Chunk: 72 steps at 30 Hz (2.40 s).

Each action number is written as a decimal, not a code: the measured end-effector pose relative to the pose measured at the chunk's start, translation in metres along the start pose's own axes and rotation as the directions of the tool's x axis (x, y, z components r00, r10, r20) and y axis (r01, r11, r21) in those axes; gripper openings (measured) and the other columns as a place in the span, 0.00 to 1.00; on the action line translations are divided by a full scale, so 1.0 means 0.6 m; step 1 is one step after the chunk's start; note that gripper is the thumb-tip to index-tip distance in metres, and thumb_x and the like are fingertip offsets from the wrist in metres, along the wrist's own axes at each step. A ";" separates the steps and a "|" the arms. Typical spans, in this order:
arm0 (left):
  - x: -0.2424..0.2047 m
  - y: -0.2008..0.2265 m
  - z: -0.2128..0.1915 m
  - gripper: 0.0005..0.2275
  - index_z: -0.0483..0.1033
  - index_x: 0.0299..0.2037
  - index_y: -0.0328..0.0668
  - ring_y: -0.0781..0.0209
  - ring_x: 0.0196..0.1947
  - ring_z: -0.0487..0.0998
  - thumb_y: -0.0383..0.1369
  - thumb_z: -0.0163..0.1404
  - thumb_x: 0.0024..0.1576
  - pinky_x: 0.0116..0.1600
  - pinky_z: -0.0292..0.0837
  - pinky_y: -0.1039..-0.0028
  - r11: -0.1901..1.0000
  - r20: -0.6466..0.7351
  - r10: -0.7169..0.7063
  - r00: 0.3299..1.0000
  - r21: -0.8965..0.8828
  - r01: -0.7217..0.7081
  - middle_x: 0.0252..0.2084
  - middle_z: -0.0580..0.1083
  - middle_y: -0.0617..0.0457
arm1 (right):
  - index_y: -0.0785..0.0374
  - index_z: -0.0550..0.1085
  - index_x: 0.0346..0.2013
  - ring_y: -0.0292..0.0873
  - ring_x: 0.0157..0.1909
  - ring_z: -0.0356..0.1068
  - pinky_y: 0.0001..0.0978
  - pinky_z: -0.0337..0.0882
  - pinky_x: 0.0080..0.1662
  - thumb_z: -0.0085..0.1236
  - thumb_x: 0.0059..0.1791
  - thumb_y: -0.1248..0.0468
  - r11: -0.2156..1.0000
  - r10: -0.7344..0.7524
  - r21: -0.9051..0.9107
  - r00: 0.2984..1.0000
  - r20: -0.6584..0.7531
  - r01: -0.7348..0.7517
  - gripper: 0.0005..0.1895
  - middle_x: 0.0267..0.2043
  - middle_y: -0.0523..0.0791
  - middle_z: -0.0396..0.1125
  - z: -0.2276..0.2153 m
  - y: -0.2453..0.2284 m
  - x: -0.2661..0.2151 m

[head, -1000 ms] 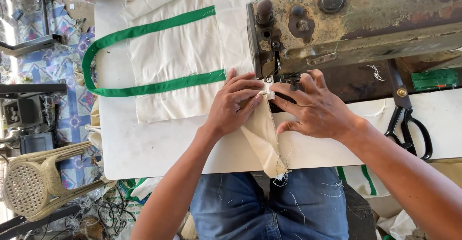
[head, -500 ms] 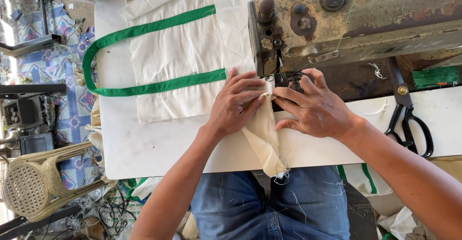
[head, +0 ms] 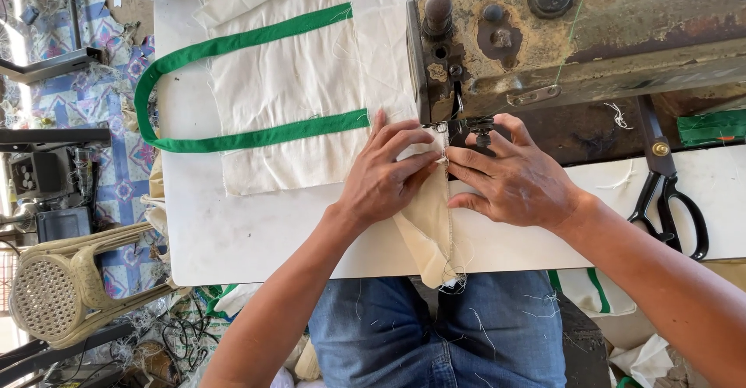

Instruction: A person uses an industrial sewing machine to stitch a fabric bag and then trims the excess material with scissors.

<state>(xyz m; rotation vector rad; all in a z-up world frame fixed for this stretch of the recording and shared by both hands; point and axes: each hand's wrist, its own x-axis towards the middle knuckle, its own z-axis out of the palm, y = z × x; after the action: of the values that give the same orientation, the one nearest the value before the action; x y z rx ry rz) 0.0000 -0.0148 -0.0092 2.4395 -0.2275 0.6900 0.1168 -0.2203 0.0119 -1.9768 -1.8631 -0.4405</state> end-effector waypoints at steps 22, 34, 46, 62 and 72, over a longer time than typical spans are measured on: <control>-0.016 -0.016 -0.013 0.10 0.83 0.47 0.49 0.53 0.65 0.71 0.33 0.57 0.56 0.78 0.37 0.46 0.991 0.155 0.078 0.985 0.092 -0.093 0.54 0.78 0.56 | 0.58 0.78 0.44 0.47 0.54 0.63 0.52 0.59 0.62 0.48 0.54 0.38 0.999 0.006 0.032 0.999 0.039 -0.007 0.27 0.48 0.43 0.70 0.002 -0.004 -0.009; -0.021 -0.028 -0.017 0.12 0.82 0.50 0.52 0.52 0.66 0.69 0.36 0.56 0.56 0.77 0.40 0.43 0.988 0.217 0.099 0.971 0.092 -0.121 0.56 0.75 0.54 | 0.57 0.76 0.42 0.51 0.57 0.63 0.54 0.55 0.62 0.45 0.53 0.35 1.000 -0.026 0.000 1.000 0.015 0.026 0.30 0.56 0.44 0.70 -0.010 -0.006 0.007; -0.022 -0.035 -0.016 0.14 0.81 0.52 0.56 0.52 0.67 0.68 0.36 0.56 0.55 0.75 0.42 0.40 0.981 0.244 0.118 0.963 0.119 -0.151 0.60 0.74 0.59 | 0.56 0.76 0.44 0.50 0.57 0.62 0.61 0.53 0.63 0.46 0.53 0.34 1.000 -0.019 0.000 1.000 0.019 0.019 0.29 0.52 0.43 0.68 0.004 -0.003 -0.004; -0.011 -0.065 -0.013 0.16 0.81 0.53 0.59 0.57 0.68 0.67 0.37 0.56 0.54 0.77 0.36 0.47 0.972 0.237 0.171 0.956 0.119 -0.203 0.61 0.74 0.65 | 0.52 0.76 0.55 0.47 0.57 0.61 0.53 0.52 0.62 0.39 0.52 0.31 0.993 0.065 0.082 0.982 0.179 -0.080 0.35 0.62 0.38 0.67 0.004 0.019 -0.015; 0.026 -0.067 -0.050 0.14 0.82 0.55 0.39 0.41 0.66 0.66 0.29 0.54 0.60 0.73 0.43 0.33 0.965 0.319 0.260 0.911 -0.070 -0.251 0.58 0.72 0.45 | 0.54 0.71 0.66 0.54 0.36 0.64 0.51 0.58 0.53 0.29 0.54 0.29 0.997 0.006 -0.077 0.964 0.265 0.015 0.43 0.73 0.38 0.62 -0.019 0.025 0.003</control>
<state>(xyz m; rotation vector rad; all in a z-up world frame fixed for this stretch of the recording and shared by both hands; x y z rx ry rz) 0.0130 0.0352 -0.0001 2.5116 -0.6946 0.3789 0.1324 -0.2247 0.0217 -2.1746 -2.0370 -0.2628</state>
